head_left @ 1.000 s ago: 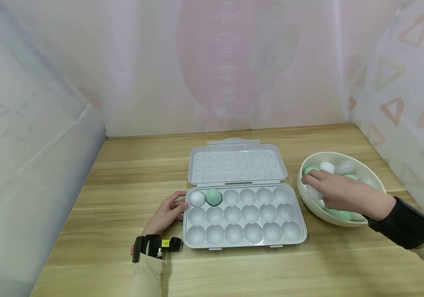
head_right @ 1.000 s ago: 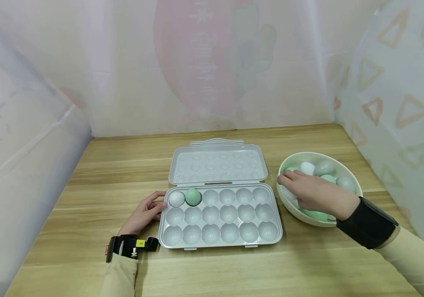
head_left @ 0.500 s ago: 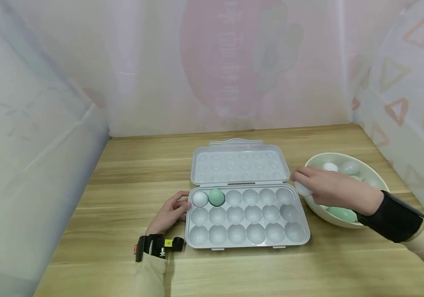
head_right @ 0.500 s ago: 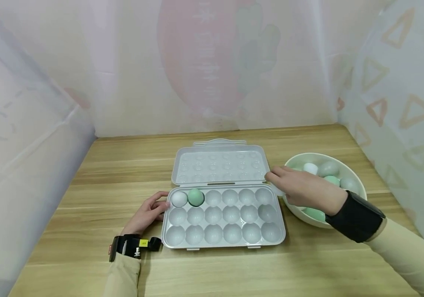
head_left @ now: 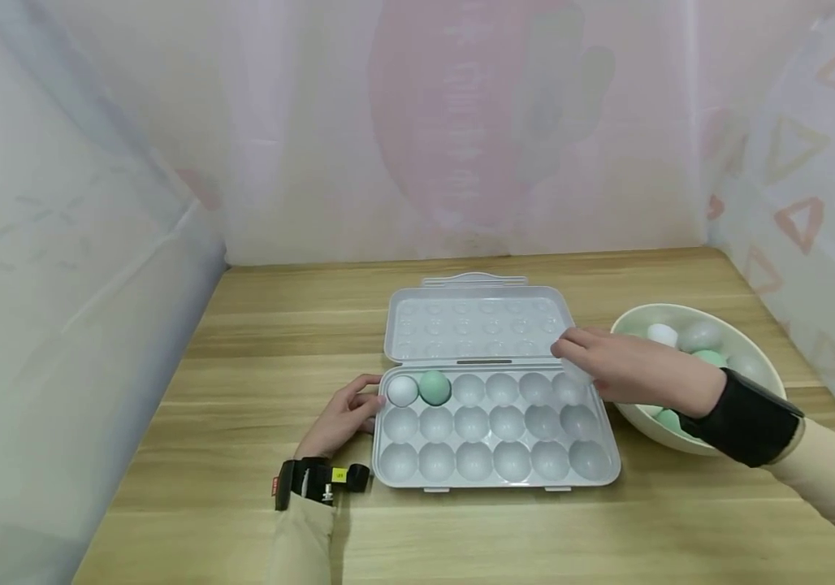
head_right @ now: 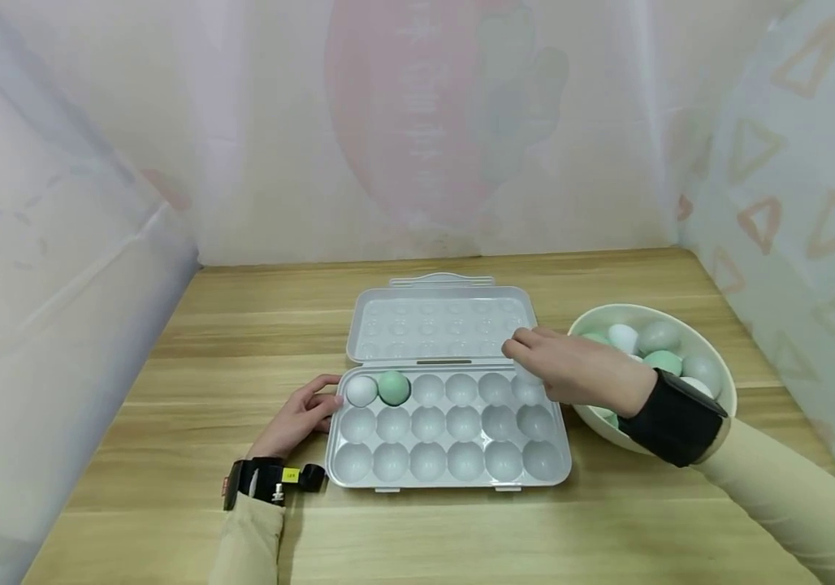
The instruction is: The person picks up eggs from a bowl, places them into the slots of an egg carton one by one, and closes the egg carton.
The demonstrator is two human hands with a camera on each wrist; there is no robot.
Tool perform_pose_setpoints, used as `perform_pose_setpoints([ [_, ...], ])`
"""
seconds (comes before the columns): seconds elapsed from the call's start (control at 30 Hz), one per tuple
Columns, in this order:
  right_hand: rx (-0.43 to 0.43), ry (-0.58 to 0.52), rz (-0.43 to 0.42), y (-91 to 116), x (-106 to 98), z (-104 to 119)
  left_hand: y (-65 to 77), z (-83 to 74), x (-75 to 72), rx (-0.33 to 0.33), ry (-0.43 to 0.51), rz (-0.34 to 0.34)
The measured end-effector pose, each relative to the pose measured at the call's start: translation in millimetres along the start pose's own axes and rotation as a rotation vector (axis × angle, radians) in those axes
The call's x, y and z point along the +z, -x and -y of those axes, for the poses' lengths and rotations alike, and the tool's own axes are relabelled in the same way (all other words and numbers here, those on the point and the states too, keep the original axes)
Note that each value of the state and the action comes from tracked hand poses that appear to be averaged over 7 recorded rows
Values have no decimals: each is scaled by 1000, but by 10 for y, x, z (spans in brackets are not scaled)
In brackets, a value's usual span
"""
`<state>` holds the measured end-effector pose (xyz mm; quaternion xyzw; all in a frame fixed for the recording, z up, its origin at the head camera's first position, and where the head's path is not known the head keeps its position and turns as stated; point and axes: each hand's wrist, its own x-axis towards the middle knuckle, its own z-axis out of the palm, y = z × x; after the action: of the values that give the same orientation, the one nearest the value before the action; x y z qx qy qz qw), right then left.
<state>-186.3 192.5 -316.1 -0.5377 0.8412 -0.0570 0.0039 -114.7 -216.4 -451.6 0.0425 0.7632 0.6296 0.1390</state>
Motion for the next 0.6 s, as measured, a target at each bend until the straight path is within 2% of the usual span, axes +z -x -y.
perform_pose_setpoints([
  [0.27,-37,-49,41,-147,72,-2,-11,-26,40,4,29,3],
  [0.6,-32,-82,85,-251,111,53,-7,-37,114,14,14,9],
])
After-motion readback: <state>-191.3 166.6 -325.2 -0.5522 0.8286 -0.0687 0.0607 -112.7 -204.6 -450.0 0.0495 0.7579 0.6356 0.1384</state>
